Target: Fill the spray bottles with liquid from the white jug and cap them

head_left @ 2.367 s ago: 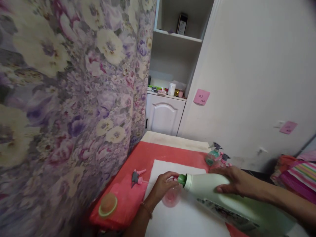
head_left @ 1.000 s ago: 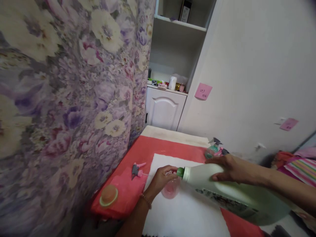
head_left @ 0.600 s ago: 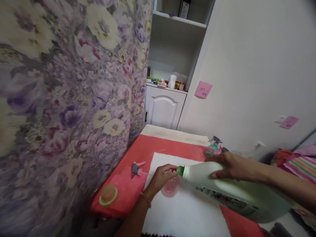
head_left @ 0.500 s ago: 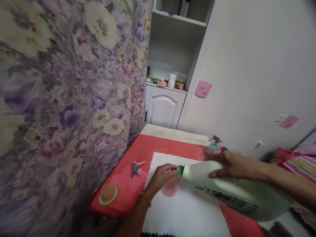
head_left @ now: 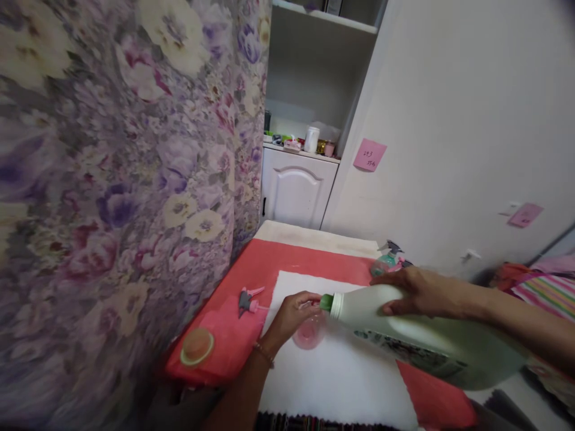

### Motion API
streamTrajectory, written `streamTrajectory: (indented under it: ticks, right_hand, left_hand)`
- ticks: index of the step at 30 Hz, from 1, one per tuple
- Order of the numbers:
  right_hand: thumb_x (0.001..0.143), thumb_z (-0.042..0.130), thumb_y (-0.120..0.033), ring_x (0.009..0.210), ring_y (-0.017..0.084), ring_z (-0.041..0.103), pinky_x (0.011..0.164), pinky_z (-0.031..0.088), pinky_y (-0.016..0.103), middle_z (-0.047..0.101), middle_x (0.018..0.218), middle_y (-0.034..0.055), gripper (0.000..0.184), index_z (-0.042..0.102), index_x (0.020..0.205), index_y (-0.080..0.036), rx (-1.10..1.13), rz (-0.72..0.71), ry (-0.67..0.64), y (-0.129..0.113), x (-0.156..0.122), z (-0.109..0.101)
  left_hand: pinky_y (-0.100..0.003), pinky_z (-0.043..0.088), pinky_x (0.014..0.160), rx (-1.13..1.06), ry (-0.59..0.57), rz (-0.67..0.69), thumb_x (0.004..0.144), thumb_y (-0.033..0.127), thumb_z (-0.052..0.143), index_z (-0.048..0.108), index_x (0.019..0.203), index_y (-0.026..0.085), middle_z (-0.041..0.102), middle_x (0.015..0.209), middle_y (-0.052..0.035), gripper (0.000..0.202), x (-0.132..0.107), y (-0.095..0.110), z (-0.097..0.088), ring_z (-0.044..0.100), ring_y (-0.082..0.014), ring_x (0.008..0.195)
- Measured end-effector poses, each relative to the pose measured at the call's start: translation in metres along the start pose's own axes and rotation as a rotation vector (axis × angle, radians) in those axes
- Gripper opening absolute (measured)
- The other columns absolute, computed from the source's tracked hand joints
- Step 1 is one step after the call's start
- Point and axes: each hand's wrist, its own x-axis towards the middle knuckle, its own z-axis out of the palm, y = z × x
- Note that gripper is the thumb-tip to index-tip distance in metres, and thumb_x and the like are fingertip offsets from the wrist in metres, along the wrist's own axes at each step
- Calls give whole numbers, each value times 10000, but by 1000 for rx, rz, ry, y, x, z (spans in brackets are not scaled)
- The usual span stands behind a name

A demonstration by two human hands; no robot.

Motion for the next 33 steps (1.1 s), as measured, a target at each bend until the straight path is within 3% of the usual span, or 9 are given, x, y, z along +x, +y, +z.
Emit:
streamTrajectory:
  ticks: [7, 20, 26, 33]
  right_hand:
    - [823, 638, -474, 793, 191, 647, 686, 496, 290, 701, 951, 37, 370, 676, 1122, -258, 2, -4, -1, 2, 2, 0]
    - [824, 636, -468, 734, 191, 637, 659, 496, 313, 697, 866, 22, 361, 676, 1124, -271, 4, 0, -2, 2, 0, 0]
    - [823, 630, -501, 823, 218, 653, 718, 508, 322, 705, 955, 38, 415, 656, 1161, -262, 2, 37, -12, -3, -1, -3]
    - [824, 632, -472, 744, 189, 638, 663, 496, 300, 703, 892, 32, 390, 674, 1139, -246, 14, 15, -13, -3, -2, -2]
  left_hand:
    - [-322, 492, 836, 24, 0, -1, 733, 203, 703, 765, 927, 177, 767, 954, -64, 205, 0, 0, 0, 668, -237, 937]
    - [-344, 511, 833, 1, 5, -36, 719, 238, 714, 759, 933, 172, 769, 966, -68, 228, -1, 8, 3, 675, -246, 931]
    - [-348, 497, 871, -6, 10, -33, 713, 243, 724, 764, 924, 169, 769, 982, -81, 227, 0, 7, 3, 671, -254, 966]
    - [-346, 495, 876, -6, 13, -31, 706, 230, 727, 766, 907, 170, 769, 984, -83, 214, 0, 8, 4, 670, -258, 980]
